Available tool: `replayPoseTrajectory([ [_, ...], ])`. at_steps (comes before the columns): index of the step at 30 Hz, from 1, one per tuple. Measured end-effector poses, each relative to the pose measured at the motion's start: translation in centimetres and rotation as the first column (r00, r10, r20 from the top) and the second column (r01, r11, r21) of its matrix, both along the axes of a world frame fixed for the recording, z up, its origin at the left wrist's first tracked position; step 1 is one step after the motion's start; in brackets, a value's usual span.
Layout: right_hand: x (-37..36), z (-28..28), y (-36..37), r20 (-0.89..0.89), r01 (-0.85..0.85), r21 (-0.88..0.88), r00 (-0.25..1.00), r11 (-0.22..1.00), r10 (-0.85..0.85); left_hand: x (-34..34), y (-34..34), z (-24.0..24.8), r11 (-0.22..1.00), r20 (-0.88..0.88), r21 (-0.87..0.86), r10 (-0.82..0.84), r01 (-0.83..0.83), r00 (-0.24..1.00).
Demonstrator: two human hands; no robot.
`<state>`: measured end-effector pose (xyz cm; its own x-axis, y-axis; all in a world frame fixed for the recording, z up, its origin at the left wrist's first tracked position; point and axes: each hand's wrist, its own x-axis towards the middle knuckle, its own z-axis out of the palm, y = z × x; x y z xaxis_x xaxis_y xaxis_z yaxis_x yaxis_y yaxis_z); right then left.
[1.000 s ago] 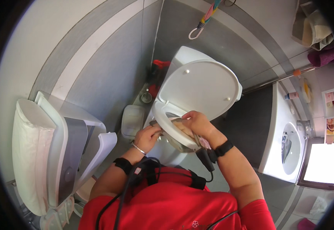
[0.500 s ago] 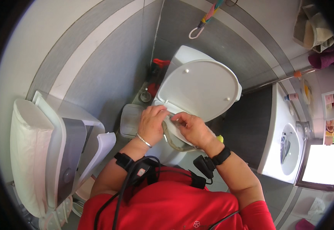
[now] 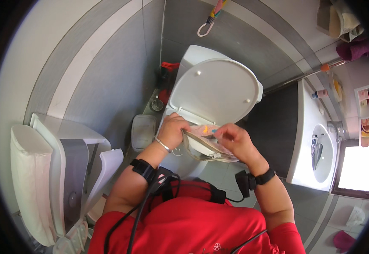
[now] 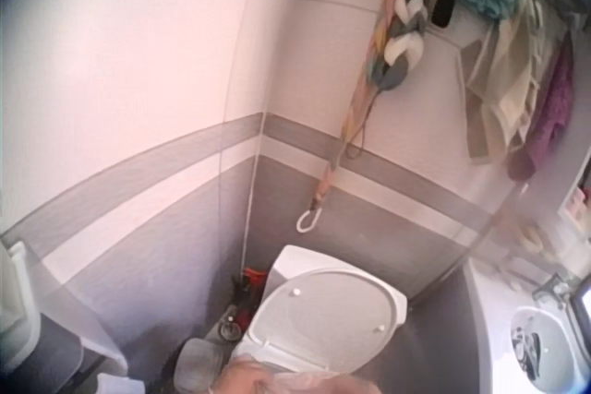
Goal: Installing a pink plush toilet seat cover and then washing a fabric laundry bag in the sink.
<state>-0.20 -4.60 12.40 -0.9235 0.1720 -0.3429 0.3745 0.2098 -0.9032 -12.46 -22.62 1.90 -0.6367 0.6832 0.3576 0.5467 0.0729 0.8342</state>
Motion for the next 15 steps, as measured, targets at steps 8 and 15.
replayPoseTrajectory([
  [8,2.6,1.5,-1.5,-0.289,-0.164,0.643,0.853,0.749,0.435,0.3,1.2,1.5,0.935,-0.281,-0.161,0.263,-0.315,0.923],
  [15,2.6,-0.2,-0.4,-0.316,-0.205,0.604,0.826,0.770,0.468,1.3,1.2,2.7,0.830,-0.387,-0.271,0.370,-0.488,0.844],
])
